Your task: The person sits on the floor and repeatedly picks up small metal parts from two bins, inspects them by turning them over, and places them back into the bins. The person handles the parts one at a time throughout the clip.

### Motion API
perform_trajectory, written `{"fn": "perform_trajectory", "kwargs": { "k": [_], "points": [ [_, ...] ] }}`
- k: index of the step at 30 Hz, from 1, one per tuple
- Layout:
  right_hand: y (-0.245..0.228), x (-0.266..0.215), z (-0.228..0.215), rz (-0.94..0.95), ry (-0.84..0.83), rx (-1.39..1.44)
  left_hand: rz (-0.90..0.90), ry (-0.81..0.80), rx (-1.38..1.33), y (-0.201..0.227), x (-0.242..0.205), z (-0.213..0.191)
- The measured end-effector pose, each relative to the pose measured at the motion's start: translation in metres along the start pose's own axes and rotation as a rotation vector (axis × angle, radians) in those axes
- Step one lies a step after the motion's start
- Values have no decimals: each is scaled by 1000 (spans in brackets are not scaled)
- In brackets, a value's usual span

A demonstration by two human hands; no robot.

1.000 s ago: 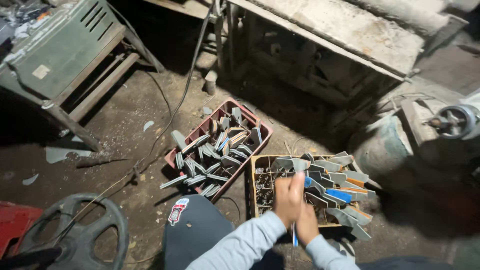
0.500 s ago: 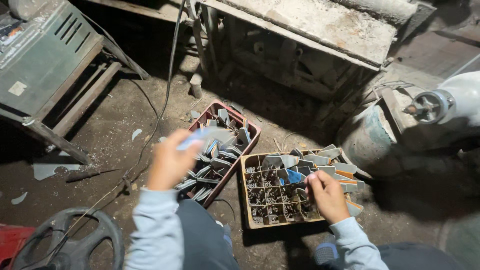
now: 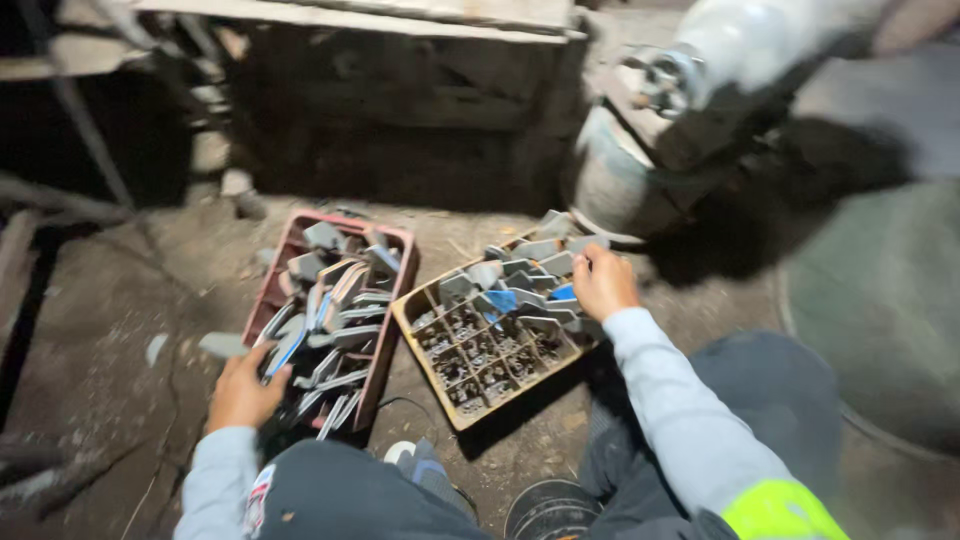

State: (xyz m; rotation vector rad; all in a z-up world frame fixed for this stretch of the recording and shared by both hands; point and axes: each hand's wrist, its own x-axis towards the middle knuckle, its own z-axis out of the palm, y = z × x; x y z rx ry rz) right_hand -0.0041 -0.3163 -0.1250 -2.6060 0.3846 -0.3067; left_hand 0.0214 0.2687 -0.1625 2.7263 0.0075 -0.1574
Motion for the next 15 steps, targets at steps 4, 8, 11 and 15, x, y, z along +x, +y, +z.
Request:
{"fn": "perform_trajectory", "kwargs": {
  "k": [4, 8, 11, 15],
  "points": [
    [27, -3, 30, 164, -256, 30, 120, -155, 182, 43, 22, -36],
    [21, -49, 68, 59, -461, -175, 232, -78, -63, 116, 25, -80],
    [20, -62, 69, 74, -458, -180, 333, -74, -224, 187, 17, -94],
    [7, -59, 54, 155, -505, -141, 447, -156, -382, 264, -2, -83]
  ]
}}
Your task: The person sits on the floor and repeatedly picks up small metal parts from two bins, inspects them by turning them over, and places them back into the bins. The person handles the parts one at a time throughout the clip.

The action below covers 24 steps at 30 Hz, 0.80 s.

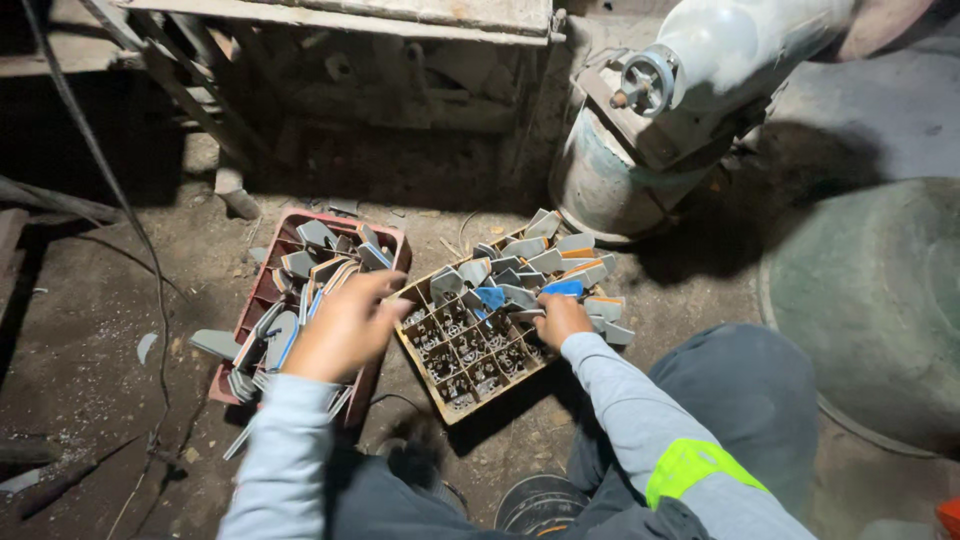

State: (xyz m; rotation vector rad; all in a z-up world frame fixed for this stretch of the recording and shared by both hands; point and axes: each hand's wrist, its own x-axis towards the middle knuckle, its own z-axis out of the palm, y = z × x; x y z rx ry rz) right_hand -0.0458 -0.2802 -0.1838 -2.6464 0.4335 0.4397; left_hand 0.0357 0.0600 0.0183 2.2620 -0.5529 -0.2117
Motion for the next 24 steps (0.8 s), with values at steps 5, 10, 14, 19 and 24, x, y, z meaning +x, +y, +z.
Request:
{"fn": "perform_trajectory", "kwargs": {
  "k": [5, 10, 14, 19, 24],
  "points": [
    [-25, -17, -8, -67, 73, -17, 125, -145, -15, 35, 0, 61],
    [-23, -9, 7, -115, 128, -95, -15, -410, 35, 35, -17, 103],
    [-15, 2, -2, -139, 242, 32, -74, -430, 104, 20, -19, 114],
    [-28, -1, -101, -315, 293, 290, -74, -275, 60, 15, -13, 104],
    [-70, -47, -220, -726, -303, 185, 76, -289, -683, 57, 5, 86]
  ]
}}
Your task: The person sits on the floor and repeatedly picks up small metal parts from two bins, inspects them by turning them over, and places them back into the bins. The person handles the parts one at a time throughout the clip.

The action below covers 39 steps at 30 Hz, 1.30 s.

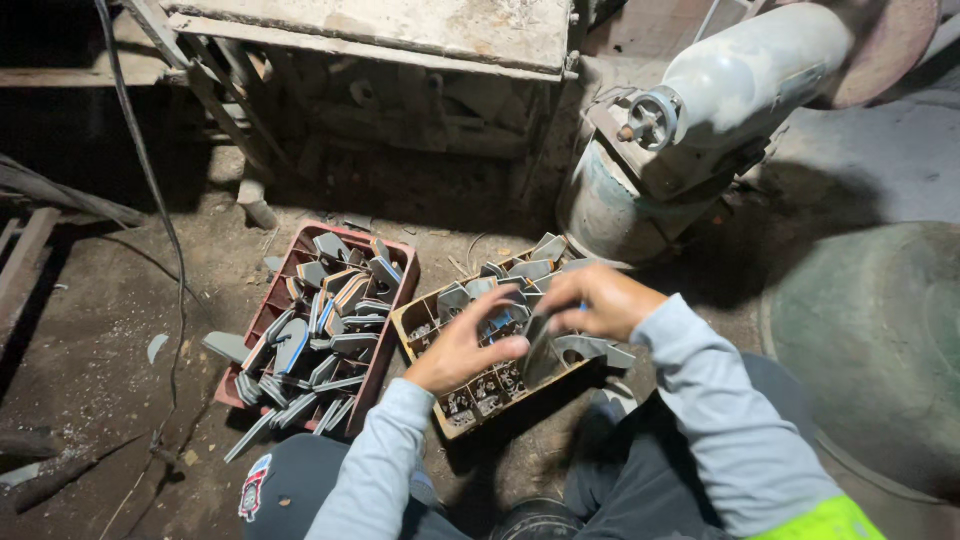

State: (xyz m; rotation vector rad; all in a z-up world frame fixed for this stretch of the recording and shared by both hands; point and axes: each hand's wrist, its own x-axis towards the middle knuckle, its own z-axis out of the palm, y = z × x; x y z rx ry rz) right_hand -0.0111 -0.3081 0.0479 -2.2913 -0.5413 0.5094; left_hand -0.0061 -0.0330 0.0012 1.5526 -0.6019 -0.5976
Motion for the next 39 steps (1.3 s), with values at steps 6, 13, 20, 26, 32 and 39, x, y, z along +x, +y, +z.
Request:
{"fn": "perform_trajectory", "kwargs": {
  "k": [6, 13, 20, 26, 32, 39],
  "points": [
    [-57, -7, 31, -156, 243, 441, -165, -97, -1007, 8, -4, 36],
    [-61, 7, 143, 89, 493, 651, -158, 707, -1102, -32, 4, 28],
    [-59, 13, 131, 149, 691, 370, -330, 705, -952, -20, 1, 7],
    [-39, 22, 129, 192, 828, 490, -314, 730, -890, -23, 2, 5],
    [-19, 21, 93, 79, 1019, 715, -221, 790, -984, -33, 1, -8],
    [-40, 25, 108, 238, 774, 450, -271, 771, -1025, -9, 6, 2]
  ]
}}
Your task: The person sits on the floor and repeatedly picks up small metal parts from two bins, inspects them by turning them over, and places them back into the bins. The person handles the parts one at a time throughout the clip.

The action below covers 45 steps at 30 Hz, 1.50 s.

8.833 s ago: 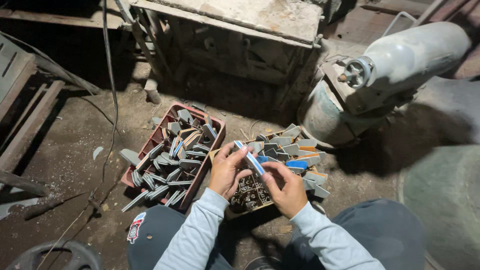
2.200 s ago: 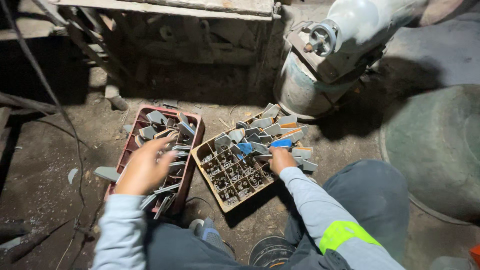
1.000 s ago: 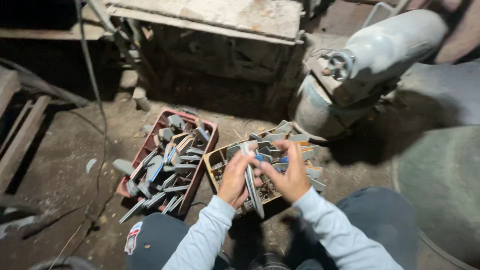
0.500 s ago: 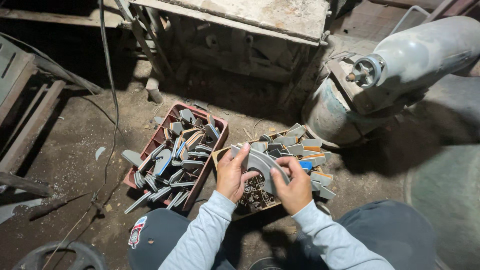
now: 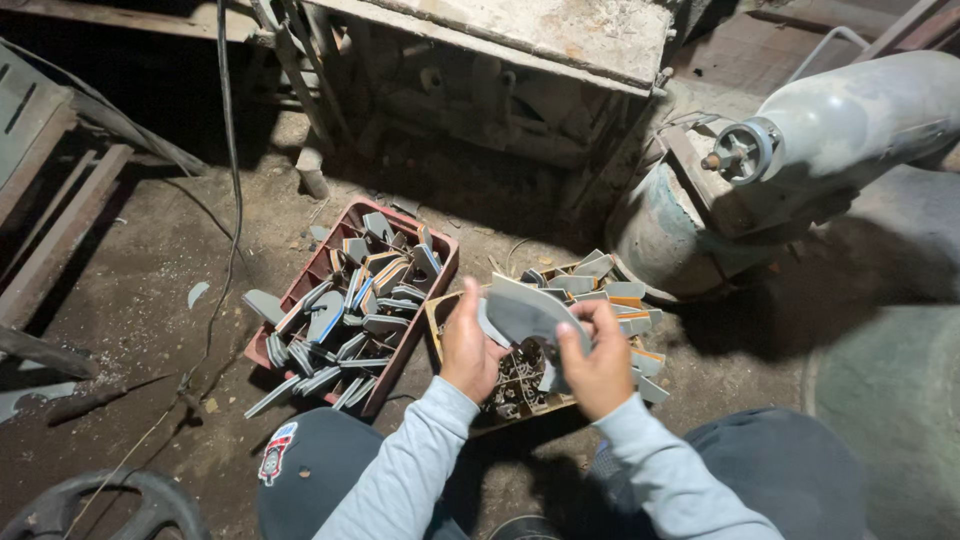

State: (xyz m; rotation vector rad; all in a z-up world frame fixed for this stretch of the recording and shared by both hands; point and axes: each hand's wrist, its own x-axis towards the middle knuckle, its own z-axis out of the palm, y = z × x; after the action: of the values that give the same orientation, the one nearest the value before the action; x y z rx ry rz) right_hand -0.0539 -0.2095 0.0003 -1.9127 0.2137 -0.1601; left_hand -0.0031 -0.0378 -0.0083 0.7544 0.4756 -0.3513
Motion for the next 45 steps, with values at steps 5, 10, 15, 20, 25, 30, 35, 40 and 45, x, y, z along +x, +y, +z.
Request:
{"fn": "perform_trajectory", "kwargs": {
  "k": [5, 10, 15, 20, 25, 30, 35, 40, 45],
  "points": [
    [2, -12, 20, -52, 46, -136, 133, -37, 43, -15, 3, -9],
    [-8, 3, 7, -202, 144, -59, 182, -14, 28, -25, 16, -21],
    [-12, 4, -7, -71, 56, -28, 297, 36, 4, -17, 21, -20],
    [-14, -21, 29, -433, 108, -468, 181, 69, -181, -17, 10, -10],
    [-21, -17, 34, -503, 69, -429, 205, 40, -70, -12, 9, -11],
    [-15, -9, 24, 115, -526, 373, 139, 53, -97, -1, 10, -17],
    [-9, -16, 24, -13, -309, 281, 209, 15, 92, 1, 1, -9],
    [-13, -19, 21, -146, -284, 29, 7, -73, 88, 9, -3, -8],
    [-17, -14, 19, -202, -470, 104, 20, -90, 13, 25, 5, -17]
  ]
}}
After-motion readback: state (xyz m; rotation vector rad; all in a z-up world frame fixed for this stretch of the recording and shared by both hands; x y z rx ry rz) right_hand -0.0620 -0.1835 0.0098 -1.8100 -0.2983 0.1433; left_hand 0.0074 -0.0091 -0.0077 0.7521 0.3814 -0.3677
